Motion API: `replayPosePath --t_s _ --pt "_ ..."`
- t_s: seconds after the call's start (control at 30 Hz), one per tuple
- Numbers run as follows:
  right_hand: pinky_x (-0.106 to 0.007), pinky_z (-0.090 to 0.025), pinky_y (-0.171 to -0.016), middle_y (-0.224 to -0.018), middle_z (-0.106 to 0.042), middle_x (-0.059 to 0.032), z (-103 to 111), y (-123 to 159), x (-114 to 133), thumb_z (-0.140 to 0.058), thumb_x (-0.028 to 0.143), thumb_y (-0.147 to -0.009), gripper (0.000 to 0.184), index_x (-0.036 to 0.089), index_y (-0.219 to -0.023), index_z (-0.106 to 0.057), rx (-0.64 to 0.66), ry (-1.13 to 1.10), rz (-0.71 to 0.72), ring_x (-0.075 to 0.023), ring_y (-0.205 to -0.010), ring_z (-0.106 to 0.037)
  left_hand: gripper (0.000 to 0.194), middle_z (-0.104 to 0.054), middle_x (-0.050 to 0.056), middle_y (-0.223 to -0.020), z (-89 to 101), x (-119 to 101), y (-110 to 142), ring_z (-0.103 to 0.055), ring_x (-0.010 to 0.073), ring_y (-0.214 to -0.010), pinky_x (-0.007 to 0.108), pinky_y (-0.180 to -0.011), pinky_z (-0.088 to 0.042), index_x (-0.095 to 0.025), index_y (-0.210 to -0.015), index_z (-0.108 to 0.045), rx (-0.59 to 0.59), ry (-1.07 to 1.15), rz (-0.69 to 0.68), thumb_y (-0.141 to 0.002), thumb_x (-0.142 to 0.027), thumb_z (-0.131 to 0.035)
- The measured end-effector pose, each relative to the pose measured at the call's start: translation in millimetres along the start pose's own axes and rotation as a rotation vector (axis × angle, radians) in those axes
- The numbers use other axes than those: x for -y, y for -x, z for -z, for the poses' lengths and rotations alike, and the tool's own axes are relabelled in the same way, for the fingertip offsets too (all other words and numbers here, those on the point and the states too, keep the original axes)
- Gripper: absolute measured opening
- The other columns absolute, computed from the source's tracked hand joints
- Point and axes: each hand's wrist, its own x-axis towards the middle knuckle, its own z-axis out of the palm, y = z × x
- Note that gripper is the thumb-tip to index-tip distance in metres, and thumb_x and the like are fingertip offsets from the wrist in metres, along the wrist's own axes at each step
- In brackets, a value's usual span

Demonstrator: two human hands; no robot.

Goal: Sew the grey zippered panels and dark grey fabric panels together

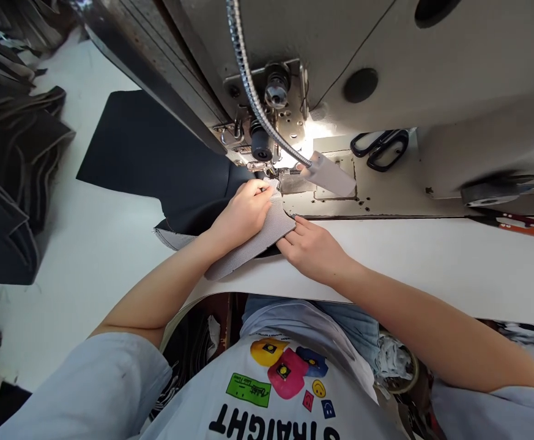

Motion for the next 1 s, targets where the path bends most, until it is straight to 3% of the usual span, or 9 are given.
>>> replayPosePath --t_s 0.2,0.43,0.57,0.73,0.9,1.0 --pt "-0.031 -0.047 -0.096 -0.069 -0.063 -0.0026 5 1 -2 -0.040 0.002 -0.095 0.036 0.020 -0.074 -0.064 0.012 -0.019 -0.040 -0.0178 -0.073 -0.054 0.032 -0.059 0.015 -0.114 -0.7 -2 -2 -0.055 0.0266 -0.112 0.041 -0.099 -0.050 -0.013 -0.105 -0.065 -0.034 0.031 -0.003 -0.094 -0.010 -0.036" --pt "-0.028 -0.047 -0.080 -0.070 -0.063 -0.0044 9 -3 -10 -0.041 0.001 -0.094 0.037 0.019 -0.072 -0.063 0.023 -0.007 -0.058 -0.0183 -0.073 -0.054 0.030 -0.057 0.015 -0.117 -1.3 -3 -9 -0.055 0.0263 -0.110 0.039 -0.099 -0.049 -0.012 -0.109 -0.063 -0.012 0.006 0.027 -0.093 -0.008 -0.037" --pt "-0.029 -0.048 -0.089 -0.072 -0.064 -0.0050 10 -3 -11 -0.041 0.001 -0.094 0.036 0.018 -0.075 -0.065 0.012 0.023 -0.019 -0.0187 -0.075 -0.057 0.031 -0.055 0.015 -0.120 3.0 -2 -10 -0.055 0.0258 -0.106 0.038 -0.098 -0.048 -0.011 -0.114 -0.061 0.038 -0.014 0.032 -0.093 -0.008 -0.039" --pt "-0.031 -0.047 -0.096 -0.077 -0.067 -0.0059 8 -1 -12 -0.039 0.003 -0.096 0.038 0.019 -0.077 -0.067 0.043 0.063 -0.011 -0.0191 -0.082 -0.059 0.039 -0.056 0.014 -0.107 3.9 -1 -8 -0.054 0.0272 -0.099 0.039 -0.087 -0.048 -0.011 -0.123 -0.060 0.034 -0.087 0.042 -0.093 -0.008 -0.036" --pt "-0.030 -0.048 -0.095 -0.069 -0.064 -0.0037 8 0 -11 -0.040 0.003 -0.096 0.040 0.020 -0.071 -0.065 0.015 0.106 0.007 -0.0177 -0.076 -0.057 0.046 -0.058 0.015 -0.104 0.9 -6 -4 -0.054 0.0279 -0.098 0.039 -0.086 -0.047 -0.007 -0.137 -0.051 0.093 -0.150 0.062 -0.094 -0.009 -0.034" --pt "-0.029 -0.049 -0.095 -0.075 -0.068 -0.0050 8 2 -9 -0.044 0.002 -0.095 0.036 0.019 -0.072 -0.065 -0.013 0.117 0.018 -0.0179 -0.085 -0.062 0.047 -0.059 0.016 -0.105 0.8 -10 -1 -0.054 0.0284 -0.097 0.040 -0.086 -0.047 -0.006 -0.142 -0.047 0.097 -0.173 0.097 -0.098 -0.014 -0.035"
